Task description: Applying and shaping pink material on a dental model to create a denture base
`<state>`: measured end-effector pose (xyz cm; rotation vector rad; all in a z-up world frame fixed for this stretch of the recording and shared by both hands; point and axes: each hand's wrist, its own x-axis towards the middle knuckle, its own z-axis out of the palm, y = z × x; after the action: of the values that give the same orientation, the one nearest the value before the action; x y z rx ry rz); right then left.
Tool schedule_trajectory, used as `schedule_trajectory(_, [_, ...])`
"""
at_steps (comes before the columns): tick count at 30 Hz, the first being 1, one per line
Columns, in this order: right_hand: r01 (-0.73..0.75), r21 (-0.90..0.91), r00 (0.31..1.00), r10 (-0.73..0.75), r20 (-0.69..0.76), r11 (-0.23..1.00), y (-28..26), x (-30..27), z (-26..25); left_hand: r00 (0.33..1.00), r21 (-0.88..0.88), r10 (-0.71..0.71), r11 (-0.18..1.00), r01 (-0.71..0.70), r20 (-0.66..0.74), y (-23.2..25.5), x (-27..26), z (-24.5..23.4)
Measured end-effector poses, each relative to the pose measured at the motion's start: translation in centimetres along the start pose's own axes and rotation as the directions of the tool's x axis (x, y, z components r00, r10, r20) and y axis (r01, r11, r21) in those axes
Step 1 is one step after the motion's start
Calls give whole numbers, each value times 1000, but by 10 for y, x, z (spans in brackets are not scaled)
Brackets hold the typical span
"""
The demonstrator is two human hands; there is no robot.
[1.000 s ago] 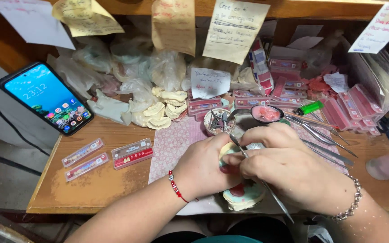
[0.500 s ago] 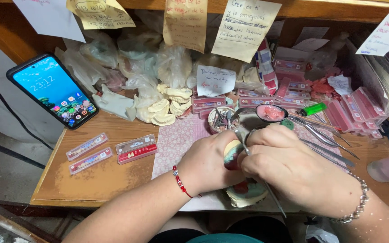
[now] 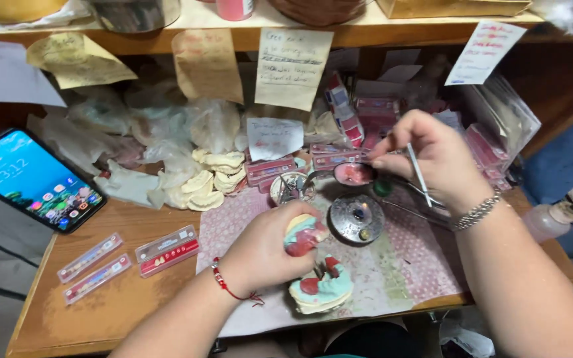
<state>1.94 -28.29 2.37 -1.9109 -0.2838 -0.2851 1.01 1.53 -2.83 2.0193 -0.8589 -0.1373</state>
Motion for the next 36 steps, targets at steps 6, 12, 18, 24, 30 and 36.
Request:
schedule_trajectory(6, [-22, -99, 988, 37, 150, 995, 2, 13, 7, 991, -84, 48, 996, -38, 125, -10, 7, -17])
schedule_trajectory(12, [-13, -137, 988, 34, 148, 990, 16, 20, 6, 970, -89, 92, 993, -73, 223, -11, 10, -29])
schedule_trajectory(18, [0, -45, 987, 7, 163, 999, 27, 23, 2, 961, -30, 44, 999, -37, 272, -12, 13, -34])
schedule_trajectory(24, [-39, 15, 985, 36, 168, 999, 18, 11, -18, 950, 36, -18, 999, 7, 312, -5, 12, -40])
schedule_trajectory(30, [-98, 82, 994, 93, 63, 992, 4, -43, -43, 952, 55, -66, 997, 52, 300, -4, 10, -38])
schedule_trajectory(36, [-107, -631, 985, 169, 40, 769, 51, -104, -32, 932, 147, -199, 976, 161, 304, 3, 7, -41])
